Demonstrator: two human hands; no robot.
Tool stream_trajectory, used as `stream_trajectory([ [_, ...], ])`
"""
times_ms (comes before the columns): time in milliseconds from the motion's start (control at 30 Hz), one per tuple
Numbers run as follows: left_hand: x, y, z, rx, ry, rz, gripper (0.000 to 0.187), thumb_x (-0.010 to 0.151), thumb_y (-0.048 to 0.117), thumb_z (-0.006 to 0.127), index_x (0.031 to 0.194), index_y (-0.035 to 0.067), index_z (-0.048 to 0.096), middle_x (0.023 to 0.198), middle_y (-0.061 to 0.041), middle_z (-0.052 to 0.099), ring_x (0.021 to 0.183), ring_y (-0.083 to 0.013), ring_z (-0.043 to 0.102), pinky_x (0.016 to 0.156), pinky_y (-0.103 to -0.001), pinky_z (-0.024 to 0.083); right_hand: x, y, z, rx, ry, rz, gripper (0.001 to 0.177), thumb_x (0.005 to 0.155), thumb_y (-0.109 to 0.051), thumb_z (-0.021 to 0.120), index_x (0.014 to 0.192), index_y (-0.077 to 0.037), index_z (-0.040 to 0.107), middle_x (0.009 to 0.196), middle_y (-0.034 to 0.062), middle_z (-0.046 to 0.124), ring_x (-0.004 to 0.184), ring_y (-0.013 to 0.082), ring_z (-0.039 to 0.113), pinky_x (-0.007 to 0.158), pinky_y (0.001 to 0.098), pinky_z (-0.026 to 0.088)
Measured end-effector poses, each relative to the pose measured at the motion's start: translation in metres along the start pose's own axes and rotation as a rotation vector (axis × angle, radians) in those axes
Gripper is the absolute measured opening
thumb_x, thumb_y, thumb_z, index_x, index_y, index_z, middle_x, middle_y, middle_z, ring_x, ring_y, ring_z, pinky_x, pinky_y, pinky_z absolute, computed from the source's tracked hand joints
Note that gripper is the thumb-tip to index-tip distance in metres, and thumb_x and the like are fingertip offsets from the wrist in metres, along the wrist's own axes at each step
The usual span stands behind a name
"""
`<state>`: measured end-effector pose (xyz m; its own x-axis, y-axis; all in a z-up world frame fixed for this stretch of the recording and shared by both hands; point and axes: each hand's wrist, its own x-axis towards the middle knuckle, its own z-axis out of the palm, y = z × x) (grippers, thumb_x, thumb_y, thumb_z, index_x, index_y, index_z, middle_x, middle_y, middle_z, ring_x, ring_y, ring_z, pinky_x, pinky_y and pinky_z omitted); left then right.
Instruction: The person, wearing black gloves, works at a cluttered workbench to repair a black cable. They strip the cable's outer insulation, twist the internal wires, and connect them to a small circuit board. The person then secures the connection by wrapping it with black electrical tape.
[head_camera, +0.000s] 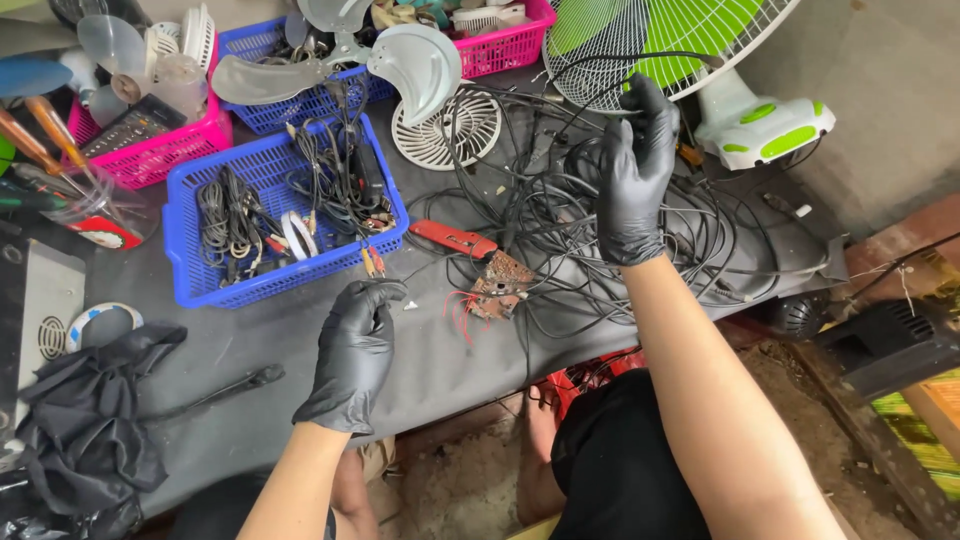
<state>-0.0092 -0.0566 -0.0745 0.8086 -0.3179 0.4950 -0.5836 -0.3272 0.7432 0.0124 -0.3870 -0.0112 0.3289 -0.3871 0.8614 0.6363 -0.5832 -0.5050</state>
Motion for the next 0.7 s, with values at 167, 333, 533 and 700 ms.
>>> stream_trajectory([
  [167, 0.001, 0.001, 0.003, 0.128, -0.003, 0.075, 0.021, 0.089, 0.002, 0.056, 0.098, 0.013, 0.071, 0.111, -0.007, 0.068, 0.117, -0.0280, 0.060, 0.098, -0.036, 0.047, -0.006, -0.046, 0.017, -0.168, -0.153, -0.216, 0.046, 0.111, -0.029, 0.043, 0.151, -0.009, 0.034, 0.131, 0.0171, 0.052, 0.086, 0.0132, 0.059, 0.086, 0.0340, 0.056],
  [333, 0.008, 0.014, -0.003, 0.064, -0.031, 0.047, 0.011, 0.089, 0.007, 0.060, 0.093, 0.010, 0.070, 0.104, -0.011, 0.068, 0.115, -0.0331, 0.056, 0.090, -0.039, 0.048, -0.049, -0.099, 0.055, -0.007, -0.474, -0.243, 0.057, 0.096, -0.029, 0.062, 0.142, 0.000, 0.048, 0.136, 0.0269, 0.052, 0.130, 0.0507, 0.046, 0.106, 0.0597, 0.043],
  [533, 0.020, 0.029, -0.008, -0.188, -0.014, -0.094, 0.008, 0.088, 0.002, 0.061, 0.087, 0.005, 0.069, 0.087, -0.010, 0.065, 0.091, -0.0258, 0.056, 0.074, -0.034, 0.048, -0.070, -0.160, 0.080, 0.347, -0.890, 0.002, 0.078, 0.085, -0.024, 0.068, 0.154, -0.013, 0.032, 0.154, 0.0320, 0.033, 0.134, 0.0595, 0.039, 0.109, 0.0619, 0.043],
  [700, 0.016, 0.045, -0.005, -0.453, 0.020, -0.273, 0.008, 0.087, -0.002, 0.062, 0.081, -0.001, 0.067, 0.071, -0.009, 0.063, 0.067, -0.0185, 0.055, 0.058, -0.029, 0.049, -0.062, -0.163, 0.080, 0.509, -0.823, 0.132, 0.046, 0.096, -0.021, 0.061, 0.137, -0.002, 0.053, 0.137, 0.0195, 0.057, 0.133, 0.0365, 0.052, 0.111, 0.0523, 0.042],
])
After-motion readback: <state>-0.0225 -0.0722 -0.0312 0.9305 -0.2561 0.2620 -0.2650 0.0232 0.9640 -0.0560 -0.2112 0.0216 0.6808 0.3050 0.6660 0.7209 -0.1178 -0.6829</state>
